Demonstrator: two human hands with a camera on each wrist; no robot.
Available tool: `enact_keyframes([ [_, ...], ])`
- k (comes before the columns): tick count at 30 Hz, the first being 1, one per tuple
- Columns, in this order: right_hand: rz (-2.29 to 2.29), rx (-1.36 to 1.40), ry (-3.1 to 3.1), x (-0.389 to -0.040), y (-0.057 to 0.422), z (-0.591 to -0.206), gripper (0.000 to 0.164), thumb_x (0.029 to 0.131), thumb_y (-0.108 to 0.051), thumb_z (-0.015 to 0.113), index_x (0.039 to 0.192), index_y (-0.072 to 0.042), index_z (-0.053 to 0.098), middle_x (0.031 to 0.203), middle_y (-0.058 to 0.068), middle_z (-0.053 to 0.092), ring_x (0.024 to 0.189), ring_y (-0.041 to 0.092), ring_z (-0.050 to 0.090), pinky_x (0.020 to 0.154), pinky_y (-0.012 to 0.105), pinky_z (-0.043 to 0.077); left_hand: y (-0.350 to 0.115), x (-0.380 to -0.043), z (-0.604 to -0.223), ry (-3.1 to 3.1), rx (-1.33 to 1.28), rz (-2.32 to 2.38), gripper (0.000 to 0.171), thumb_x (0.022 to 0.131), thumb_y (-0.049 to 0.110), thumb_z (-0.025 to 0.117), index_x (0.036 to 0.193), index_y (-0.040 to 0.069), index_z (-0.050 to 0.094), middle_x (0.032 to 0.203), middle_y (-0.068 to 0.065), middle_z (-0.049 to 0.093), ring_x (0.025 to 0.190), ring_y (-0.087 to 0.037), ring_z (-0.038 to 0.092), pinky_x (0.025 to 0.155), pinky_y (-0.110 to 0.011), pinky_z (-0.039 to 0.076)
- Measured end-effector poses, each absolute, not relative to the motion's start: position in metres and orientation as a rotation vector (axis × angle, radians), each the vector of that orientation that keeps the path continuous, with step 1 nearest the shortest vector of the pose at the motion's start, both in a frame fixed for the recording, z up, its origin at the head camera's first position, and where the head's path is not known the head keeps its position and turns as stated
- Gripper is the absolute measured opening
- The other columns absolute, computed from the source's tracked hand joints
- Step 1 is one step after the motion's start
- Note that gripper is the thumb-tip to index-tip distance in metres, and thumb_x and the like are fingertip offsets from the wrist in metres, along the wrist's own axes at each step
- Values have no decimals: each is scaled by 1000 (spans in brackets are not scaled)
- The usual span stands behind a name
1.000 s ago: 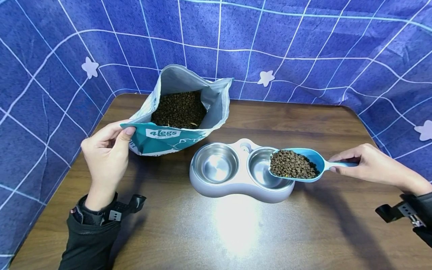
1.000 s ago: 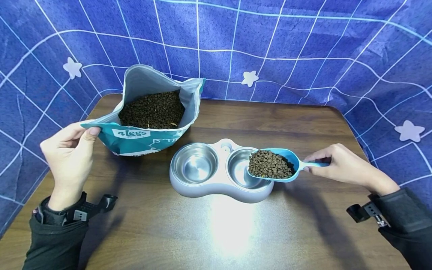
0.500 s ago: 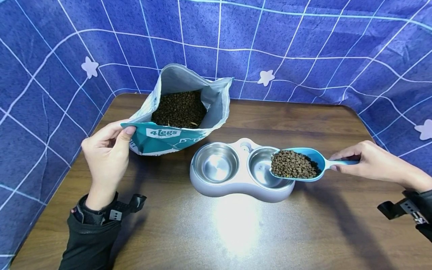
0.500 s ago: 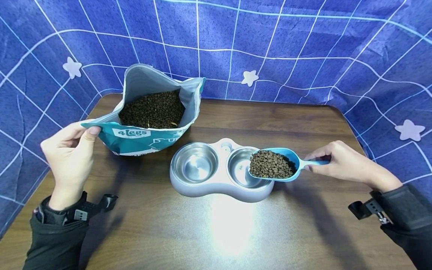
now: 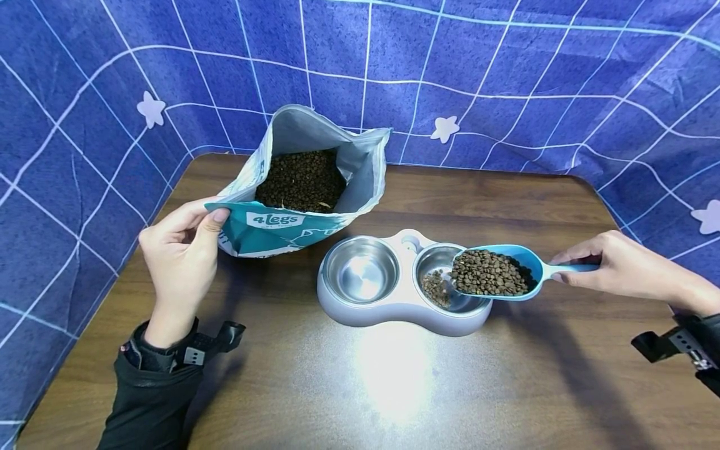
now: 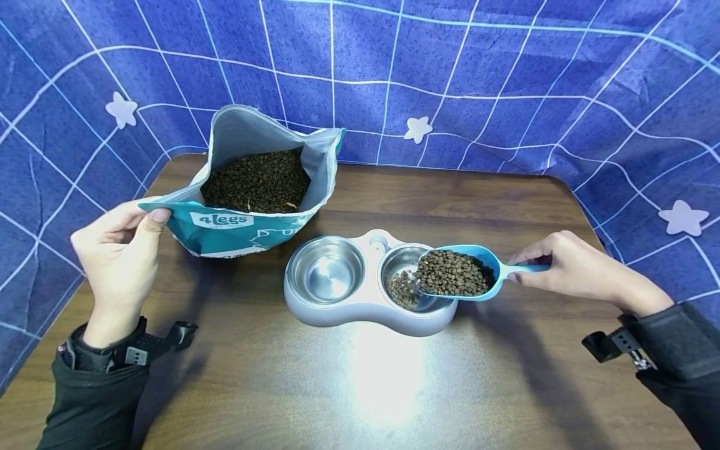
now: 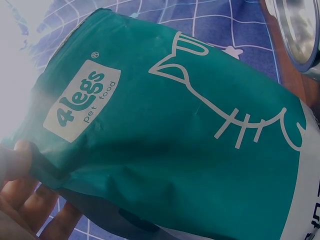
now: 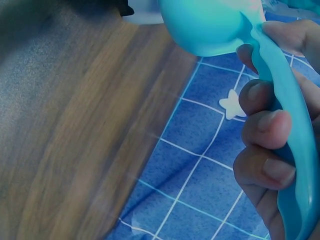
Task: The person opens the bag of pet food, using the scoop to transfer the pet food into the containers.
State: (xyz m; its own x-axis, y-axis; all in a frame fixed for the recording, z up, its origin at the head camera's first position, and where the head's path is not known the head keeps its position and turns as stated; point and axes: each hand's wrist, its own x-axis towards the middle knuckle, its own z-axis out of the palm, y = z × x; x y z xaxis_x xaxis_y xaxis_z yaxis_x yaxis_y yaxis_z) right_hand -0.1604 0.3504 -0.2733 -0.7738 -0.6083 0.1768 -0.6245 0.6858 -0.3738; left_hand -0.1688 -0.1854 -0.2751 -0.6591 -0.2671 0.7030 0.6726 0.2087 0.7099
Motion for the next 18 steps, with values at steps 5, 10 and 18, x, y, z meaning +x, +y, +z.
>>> enact_keyframes([
  [5,658,1043,-2853,-160,350,-271,25,67,7,80,87,-8,75,75,-15,64,60,-4,47,49,13,37,-185,-169,-276,-1720,-373,-1551,12,83,-2,71,90,-12,71,77,1,70,60,-3,55,53,-14,38],
  [10,627,1041,-2850,-161,350,-270,25,66,6,80,86,-8,75,74,-16,63,60,-4,47,50,13,37,-185,-169,-275,-1720,-378,-1547,14,83,-2,71,89,-15,69,78,1,70,61,-3,55,53,-14,39],
  [18,600,1050,-2855,-161,354,-267,23,68,1,82,86,-10,76,78,-15,66,64,-5,50,54,12,38,-185,-168,-275,-1717,-378,-1551,18,83,0,72,89,-16,69,79,-2,71,63,-3,58,55,-15,42],
])
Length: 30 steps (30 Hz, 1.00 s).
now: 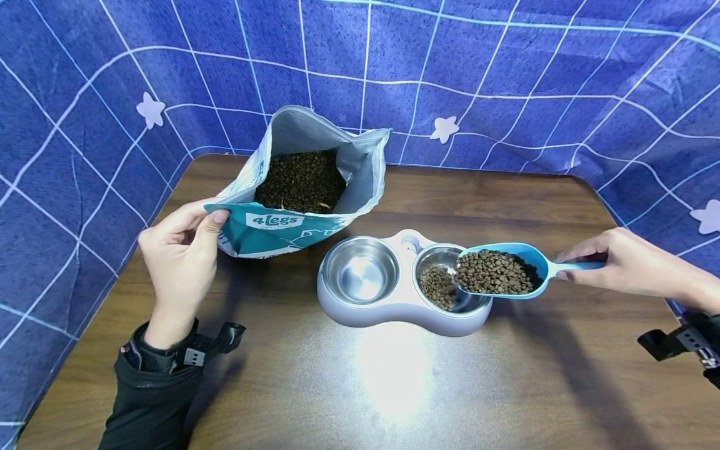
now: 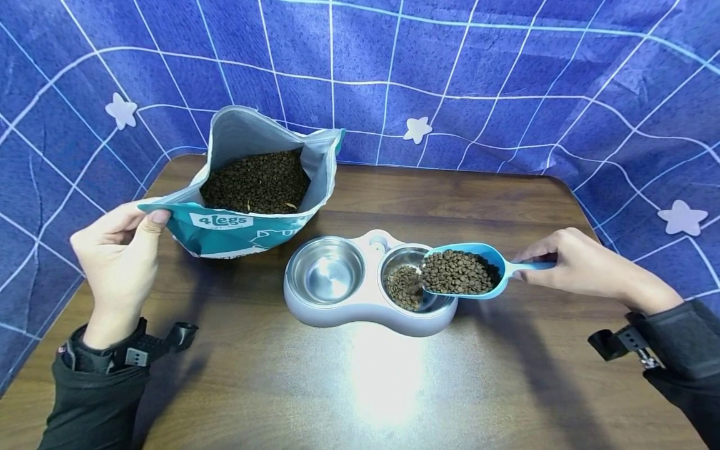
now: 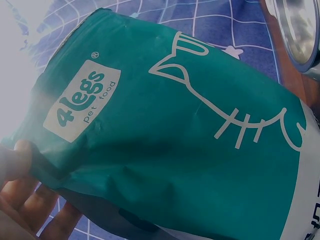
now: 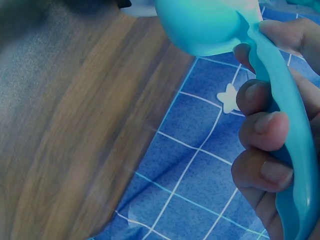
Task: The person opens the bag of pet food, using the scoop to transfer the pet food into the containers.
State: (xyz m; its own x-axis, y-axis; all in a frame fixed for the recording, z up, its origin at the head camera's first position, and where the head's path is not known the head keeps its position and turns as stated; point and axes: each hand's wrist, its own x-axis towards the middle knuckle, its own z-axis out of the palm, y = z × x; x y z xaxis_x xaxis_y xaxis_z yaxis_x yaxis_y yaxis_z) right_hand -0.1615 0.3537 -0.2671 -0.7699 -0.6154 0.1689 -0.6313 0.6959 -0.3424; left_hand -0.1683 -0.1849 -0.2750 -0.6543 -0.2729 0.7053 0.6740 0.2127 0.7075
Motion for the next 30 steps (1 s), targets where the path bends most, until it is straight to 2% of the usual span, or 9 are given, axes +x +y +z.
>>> enact_keyframes([
  [5,600,1057,-2847,-162,357,-266,25,67,2,82,85,-13,76,80,-16,67,67,-5,52,56,11,39,-185,-168,-275,-1722,-375,-1548,17,83,0,72,89,-16,69,79,-2,71,64,-5,59,56,-15,42],
  [14,588,1025,-2882,-161,357,-262,28,65,7,81,84,-12,75,74,-19,61,61,-4,46,50,14,35,-185,-168,-275,-1730,-363,-1534,15,83,-2,71,90,-15,69,78,1,70,62,-3,57,54,-14,40],
  [24,530,1020,-2869,-162,359,-259,25,64,0,84,83,-14,75,74,-20,63,63,-5,48,54,12,38,-185,-169,-276,-1691,-391,-1580,16,82,-2,72,90,-16,69,76,-1,70,62,-3,57,55,-14,40],
  [30,512,994,-2890,-161,360,-257,24,64,1,83,81,-14,74,68,-23,55,57,-5,43,49,13,33,-184,-169,-276,-1690,-384,-1583,14,82,-4,71,90,-16,69,77,-1,70,62,-3,56,54,-15,39],
])
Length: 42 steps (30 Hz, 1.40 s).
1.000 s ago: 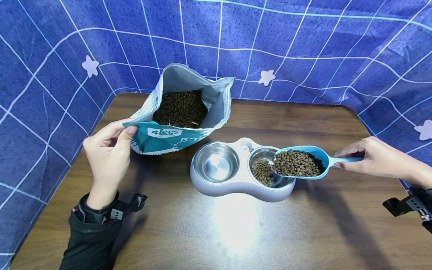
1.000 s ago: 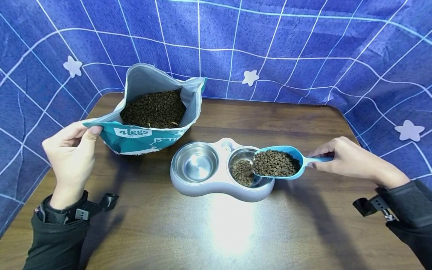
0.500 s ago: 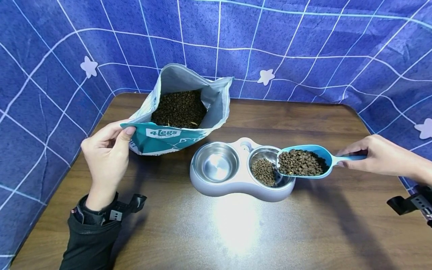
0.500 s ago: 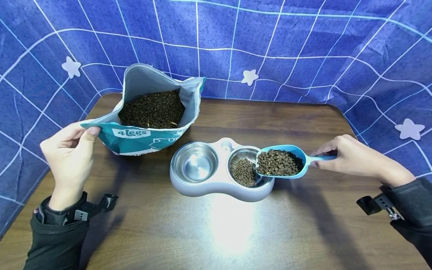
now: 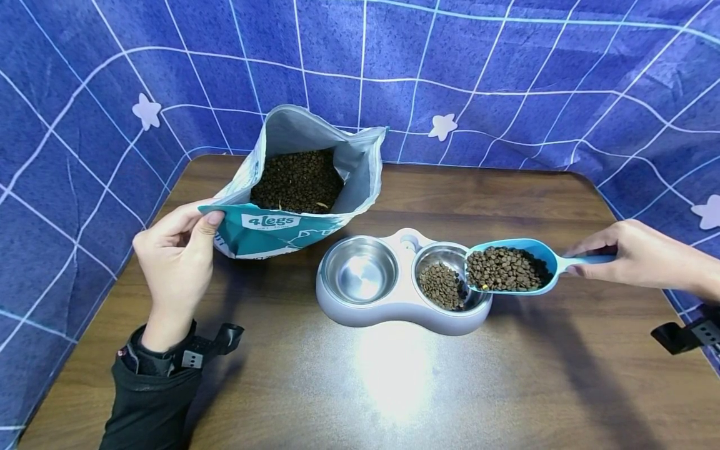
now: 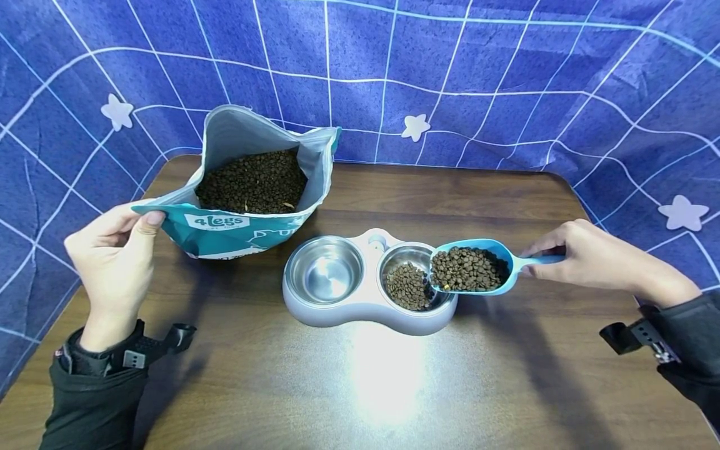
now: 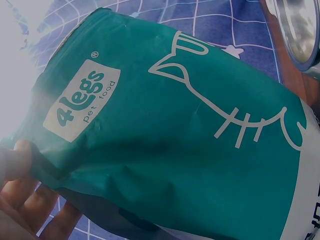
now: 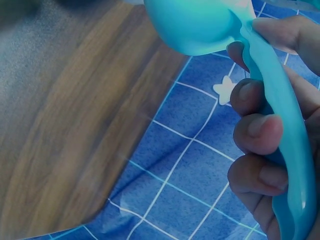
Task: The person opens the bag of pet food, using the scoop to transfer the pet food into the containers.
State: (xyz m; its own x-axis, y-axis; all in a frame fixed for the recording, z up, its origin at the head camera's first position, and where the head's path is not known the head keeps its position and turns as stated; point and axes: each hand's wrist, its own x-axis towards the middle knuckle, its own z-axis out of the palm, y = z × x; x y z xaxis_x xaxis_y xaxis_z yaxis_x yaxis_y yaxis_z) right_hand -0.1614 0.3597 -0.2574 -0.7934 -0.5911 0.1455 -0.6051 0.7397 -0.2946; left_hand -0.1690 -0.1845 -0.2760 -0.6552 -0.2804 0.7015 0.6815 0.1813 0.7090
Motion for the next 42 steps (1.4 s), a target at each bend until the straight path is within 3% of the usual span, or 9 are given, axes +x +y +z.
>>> enact_keyframes([
  [42,477,1105,-2879,-174,346,-244,29,63,4,82,80,-17,74,67,-23,52,58,-5,43,50,13,34,-186,-171,-277,-1712,-376,-1542,16,83,-2,71,91,-16,69,78,-1,70,61,-4,52,51,-14,34],
])
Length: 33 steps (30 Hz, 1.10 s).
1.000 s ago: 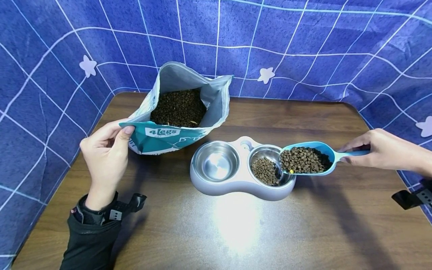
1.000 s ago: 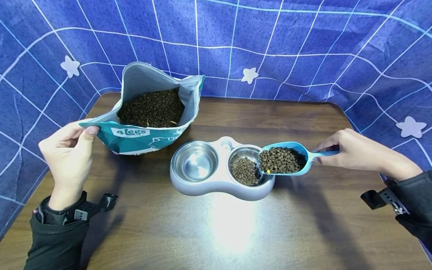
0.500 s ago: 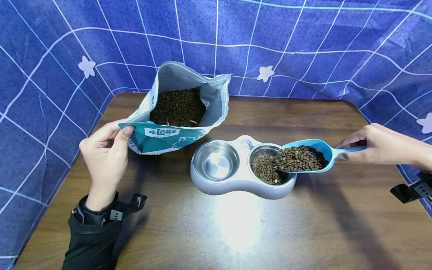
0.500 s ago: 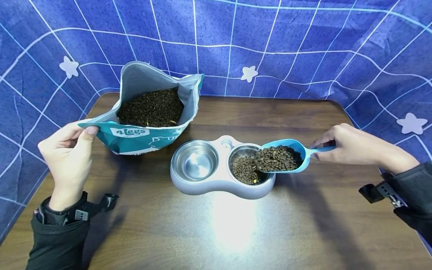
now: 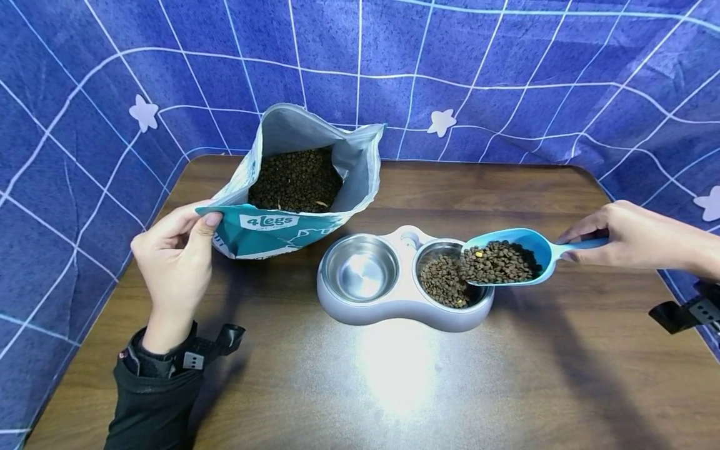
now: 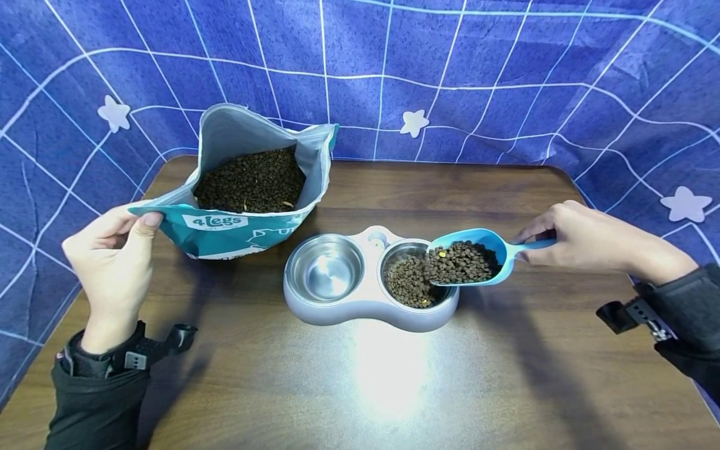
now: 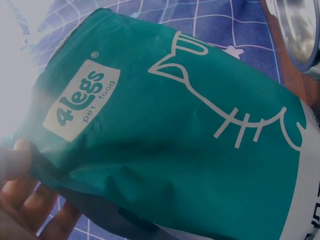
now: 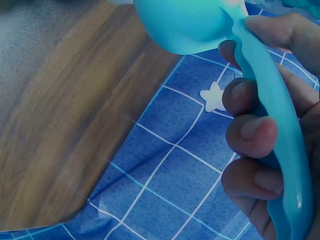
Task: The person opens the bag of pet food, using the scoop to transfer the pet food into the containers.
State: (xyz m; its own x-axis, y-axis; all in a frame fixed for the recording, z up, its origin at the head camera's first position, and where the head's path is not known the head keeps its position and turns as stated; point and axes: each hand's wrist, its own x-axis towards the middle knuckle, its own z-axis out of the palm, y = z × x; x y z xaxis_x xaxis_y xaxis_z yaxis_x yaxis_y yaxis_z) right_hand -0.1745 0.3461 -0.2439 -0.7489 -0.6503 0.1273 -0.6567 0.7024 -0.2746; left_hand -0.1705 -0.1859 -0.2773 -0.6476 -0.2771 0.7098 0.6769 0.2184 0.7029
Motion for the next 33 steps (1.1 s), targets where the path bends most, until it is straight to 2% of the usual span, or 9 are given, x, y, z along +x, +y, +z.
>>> enact_keyframes([
  [17,417,1078,-2887,-177,340,-238,26,63,1,83,81,-15,74,68,-22,54,57,-5,42,49,13,34,-186,-170,-277,-1722,-370,-1530,15,83,-3,71,90,-16,69,79,0,71,62,-3,55,52,-14,36],
  [33,323,1078,-2929,-180,328,-233,23,67,-6,84,84,-19,74,61,-24,41,52,-6,33,45,13,28,-186,-171,-279,-1701,-377,-1545,18,83,-1,72,90,-16,68,79,-3,71,62,-4,55,51,-14,36],
])
